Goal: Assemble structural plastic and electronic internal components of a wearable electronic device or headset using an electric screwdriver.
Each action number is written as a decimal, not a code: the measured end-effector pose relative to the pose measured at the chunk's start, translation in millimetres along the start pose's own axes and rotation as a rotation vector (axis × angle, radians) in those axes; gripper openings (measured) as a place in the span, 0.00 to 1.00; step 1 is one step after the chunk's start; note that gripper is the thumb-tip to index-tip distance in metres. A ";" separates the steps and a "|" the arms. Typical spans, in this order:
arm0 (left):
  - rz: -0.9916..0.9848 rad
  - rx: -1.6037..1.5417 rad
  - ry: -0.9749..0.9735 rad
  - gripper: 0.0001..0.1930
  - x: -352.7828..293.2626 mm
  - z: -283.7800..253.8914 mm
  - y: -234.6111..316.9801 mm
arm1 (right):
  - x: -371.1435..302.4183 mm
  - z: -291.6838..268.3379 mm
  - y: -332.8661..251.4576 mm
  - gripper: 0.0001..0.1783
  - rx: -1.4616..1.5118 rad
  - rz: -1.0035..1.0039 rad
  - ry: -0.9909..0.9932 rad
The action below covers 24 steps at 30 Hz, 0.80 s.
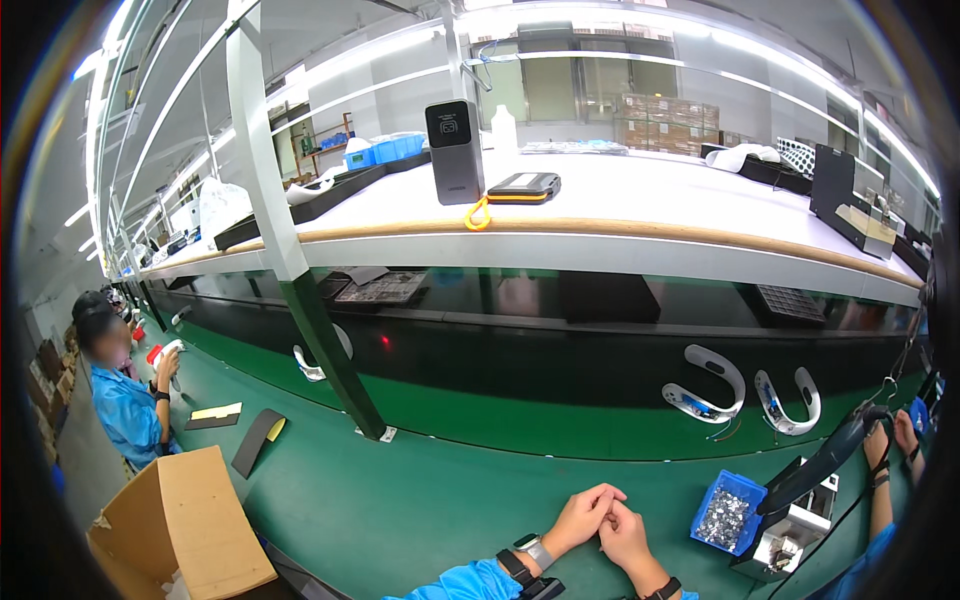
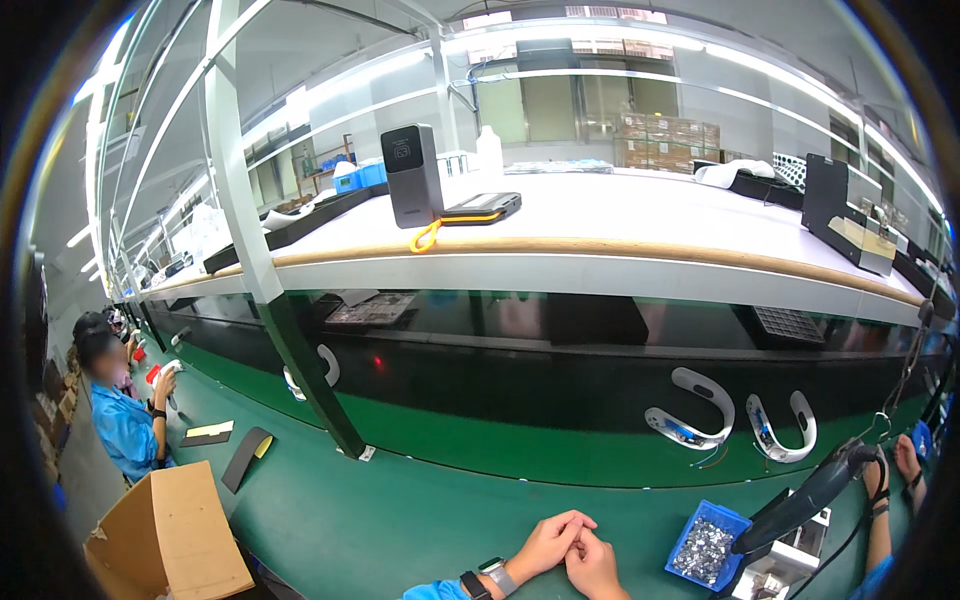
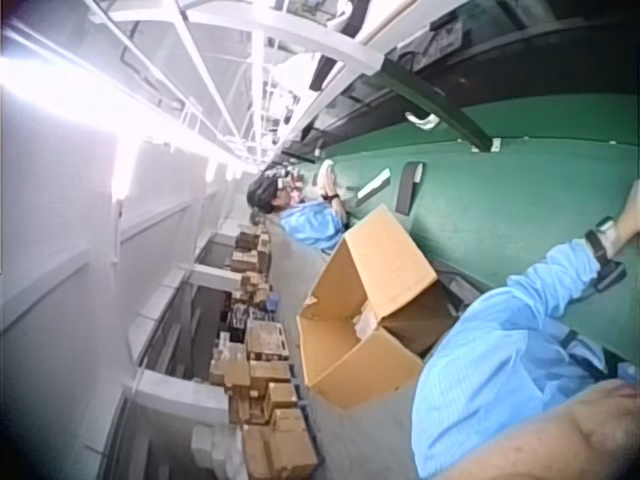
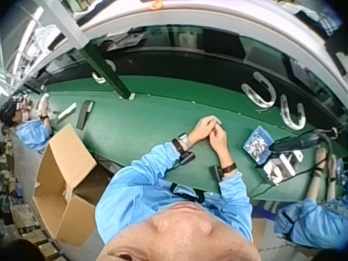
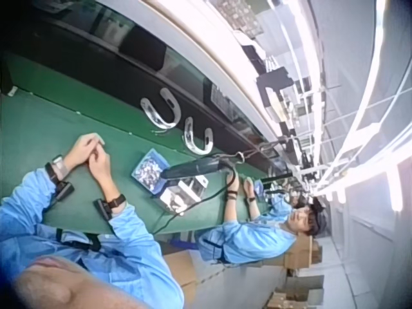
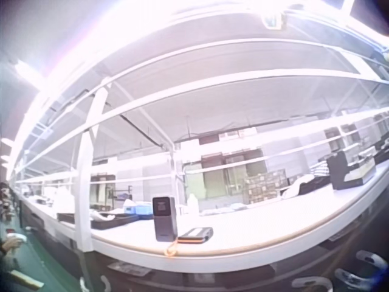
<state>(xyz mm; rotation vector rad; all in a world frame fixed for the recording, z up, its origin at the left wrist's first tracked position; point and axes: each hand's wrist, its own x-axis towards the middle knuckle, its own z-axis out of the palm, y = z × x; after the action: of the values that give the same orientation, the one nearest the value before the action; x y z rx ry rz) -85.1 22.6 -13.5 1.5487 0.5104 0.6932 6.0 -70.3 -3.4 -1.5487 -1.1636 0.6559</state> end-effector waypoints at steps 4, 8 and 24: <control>-0.002 0.012 -0.003 0.15 -2.1 0.1 3.3 | -1.5 0.2 1.3 0.11 -0.003 -0.007 0.001; -0.010 -0.006 -0.009 0.15 -2.3 -0.1 3.1 | -1.2 0.2 3.9 0.11 -0.011 -0.013 -0.002; -0.016 -0.020 -0.011 0.15 -3.6 -1.0 4.1 | -2.5 0.4 1.2 0.09 -0.049 -0.028 0.008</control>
<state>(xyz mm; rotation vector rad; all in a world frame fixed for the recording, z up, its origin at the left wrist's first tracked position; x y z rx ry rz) -88.7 20.4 -9.9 1.5276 0.5059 0.6746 5.1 -72.4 -5.1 -1.5725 -1.2012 0.6064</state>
